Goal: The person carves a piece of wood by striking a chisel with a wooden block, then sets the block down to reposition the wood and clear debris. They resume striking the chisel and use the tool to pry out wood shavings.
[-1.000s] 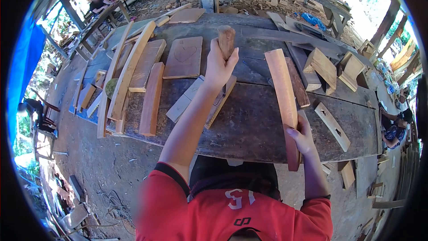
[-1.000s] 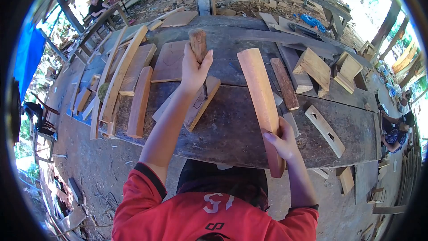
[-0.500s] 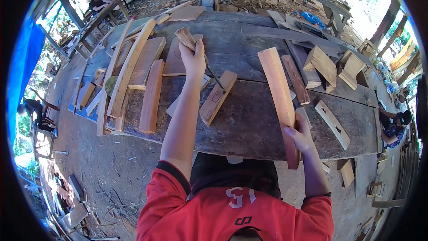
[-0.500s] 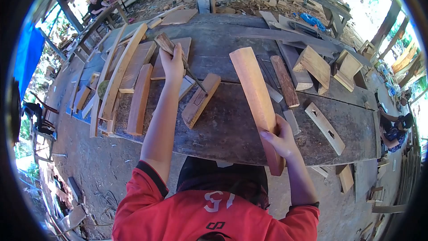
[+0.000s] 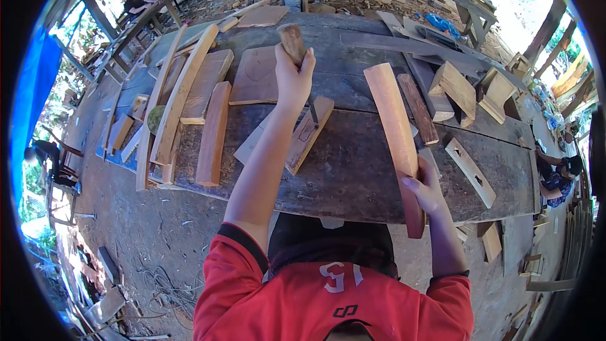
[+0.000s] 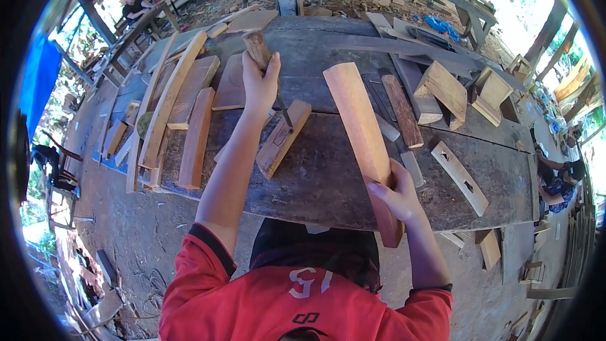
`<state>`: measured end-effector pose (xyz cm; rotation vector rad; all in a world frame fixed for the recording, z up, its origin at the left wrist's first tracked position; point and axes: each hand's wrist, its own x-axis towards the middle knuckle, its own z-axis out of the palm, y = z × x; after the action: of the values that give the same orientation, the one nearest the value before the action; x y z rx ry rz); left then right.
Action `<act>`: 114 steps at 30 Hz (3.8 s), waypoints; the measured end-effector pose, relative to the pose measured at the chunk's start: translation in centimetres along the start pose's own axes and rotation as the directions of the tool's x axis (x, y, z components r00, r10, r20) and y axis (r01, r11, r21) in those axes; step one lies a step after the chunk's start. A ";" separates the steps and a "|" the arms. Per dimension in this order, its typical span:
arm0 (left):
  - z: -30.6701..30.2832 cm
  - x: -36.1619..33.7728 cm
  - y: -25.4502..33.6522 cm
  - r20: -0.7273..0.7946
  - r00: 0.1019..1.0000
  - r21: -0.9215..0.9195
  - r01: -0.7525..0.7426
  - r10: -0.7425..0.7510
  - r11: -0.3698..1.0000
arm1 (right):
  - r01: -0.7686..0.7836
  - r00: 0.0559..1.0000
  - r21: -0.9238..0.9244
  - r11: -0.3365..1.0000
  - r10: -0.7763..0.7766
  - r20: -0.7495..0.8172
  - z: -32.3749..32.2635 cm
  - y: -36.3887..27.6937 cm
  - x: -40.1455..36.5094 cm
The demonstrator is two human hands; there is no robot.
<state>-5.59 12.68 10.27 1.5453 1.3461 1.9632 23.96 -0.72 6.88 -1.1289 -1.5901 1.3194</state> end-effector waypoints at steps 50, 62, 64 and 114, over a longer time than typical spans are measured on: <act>2.6 -2.0 2.9 0.090 0.992 0.194 -0.102 0.086 0.976 | 0.317 0.914 -0.339 0.886 -0.380 -0.139 -2.4 -10.2 8.4; 1.8 -0.6 1.2 0.017 0.999 0.199 -0.036 0.033 0.979 | 0.289 0.957 -0.644 0.709 -0.227 0.179 -2.7 -15.8 12.6; 1.6 -0.7 1.6 0.033 0.998 0.156 0.038 -0.044 0.987 | 0.276 0.930 -0.450 0.849 -0.354 -0.096 -2.1 -16.8 11.5; 2.6 -1.5 1.2 0.130 0.980 0.209 -0.177 0.152 0.962 | 0.346 0.936 -0.507 0.789 -0.330 0.124 -2.6 -16.8 14.0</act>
<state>-2.39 12.27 10.29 1.8965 1.4704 1.8366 19.39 12.18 24.15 -1.0579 -2.1346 0.6770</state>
